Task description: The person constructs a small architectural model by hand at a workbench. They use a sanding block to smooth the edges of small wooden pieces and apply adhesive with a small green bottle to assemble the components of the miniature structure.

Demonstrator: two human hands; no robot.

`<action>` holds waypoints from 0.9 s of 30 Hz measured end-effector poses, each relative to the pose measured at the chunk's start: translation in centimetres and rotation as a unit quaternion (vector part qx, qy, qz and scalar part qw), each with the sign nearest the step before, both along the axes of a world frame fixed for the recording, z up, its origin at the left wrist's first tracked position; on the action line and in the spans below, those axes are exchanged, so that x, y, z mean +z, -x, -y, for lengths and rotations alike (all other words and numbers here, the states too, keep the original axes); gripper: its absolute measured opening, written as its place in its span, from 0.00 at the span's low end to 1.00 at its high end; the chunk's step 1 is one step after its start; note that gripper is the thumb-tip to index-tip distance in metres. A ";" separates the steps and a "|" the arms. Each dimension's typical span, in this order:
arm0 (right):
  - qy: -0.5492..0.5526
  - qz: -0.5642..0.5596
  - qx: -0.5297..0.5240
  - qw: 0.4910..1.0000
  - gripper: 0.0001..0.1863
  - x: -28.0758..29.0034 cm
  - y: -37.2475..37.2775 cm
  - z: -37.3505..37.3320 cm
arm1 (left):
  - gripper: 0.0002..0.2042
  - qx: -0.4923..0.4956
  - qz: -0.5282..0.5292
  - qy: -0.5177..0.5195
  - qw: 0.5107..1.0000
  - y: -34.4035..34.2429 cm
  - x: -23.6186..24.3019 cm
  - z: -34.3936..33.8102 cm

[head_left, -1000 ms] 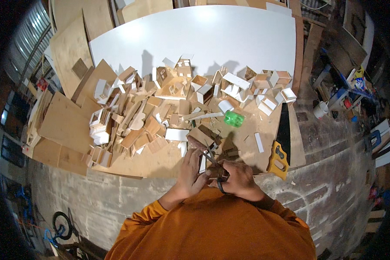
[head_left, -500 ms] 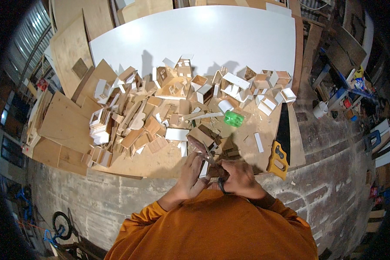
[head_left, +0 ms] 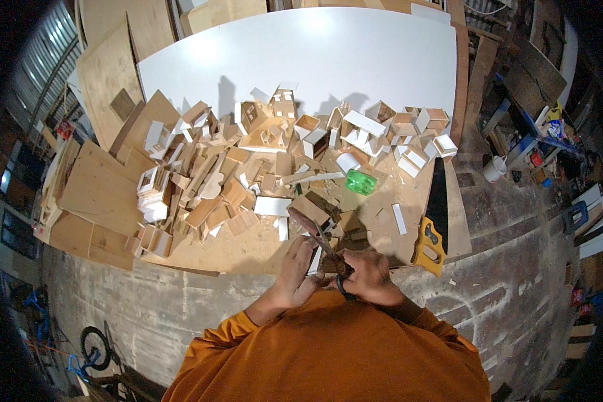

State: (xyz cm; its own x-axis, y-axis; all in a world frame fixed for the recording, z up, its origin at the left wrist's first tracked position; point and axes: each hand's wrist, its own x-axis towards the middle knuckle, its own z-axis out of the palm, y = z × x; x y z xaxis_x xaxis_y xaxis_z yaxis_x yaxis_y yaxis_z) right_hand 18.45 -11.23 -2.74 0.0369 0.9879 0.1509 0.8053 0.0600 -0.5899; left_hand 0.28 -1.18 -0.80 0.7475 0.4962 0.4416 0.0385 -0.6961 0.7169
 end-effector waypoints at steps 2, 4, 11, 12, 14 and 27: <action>-0.043 0.018 -0.002 0.999 0.25 -1.2 -0.4 0.4 | 0.26 0.000 -0.007 -0.018 1.000 0.0 0.2 -0.1; -0.060 0.054 0.004 0.997 0.25 -1.2 -0.6 0.5 | 0.24 0.000 -0.001 -0.008 1.000 -0.1 -0.1 -0.1; 0.028 -0.021 0.020 0.999 0.28 2.3 -0.7 0.2 | 0.24 -0.026 0.005 -0.050 0.998 0.1 -1.0 -0.7; -0.019 -0.019 0.013 1.000 0.28 2.0 -0.6 0.2 | 0.24 -0.019 -0.005 -0.049 0.999 -0.1 -0.8 -0.5; -0.112 -0.014 -0.001 0.994 0.28 1.0 -0.4 0.2 | 0.25 -0.006 -0.024 -0.046 0.999 -0.6 -0.4 0.0; -0.017 -0.001 -0.018 1.000 0.31 -2.1 -2.7 0.4 | 0.27 -0.028 0.005 0.073 0.997 -0.4 -1.2 -0.3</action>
State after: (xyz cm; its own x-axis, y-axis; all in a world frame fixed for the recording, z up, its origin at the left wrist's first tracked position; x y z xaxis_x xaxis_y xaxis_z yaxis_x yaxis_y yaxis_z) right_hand 21.18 -11.62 -4.86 0.0723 0.9801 0.1849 0.8056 0.0519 -0.5902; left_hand 0.73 -0.86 -2.04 0.7717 0.5139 0.3748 -0.0039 -0.5854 0.8107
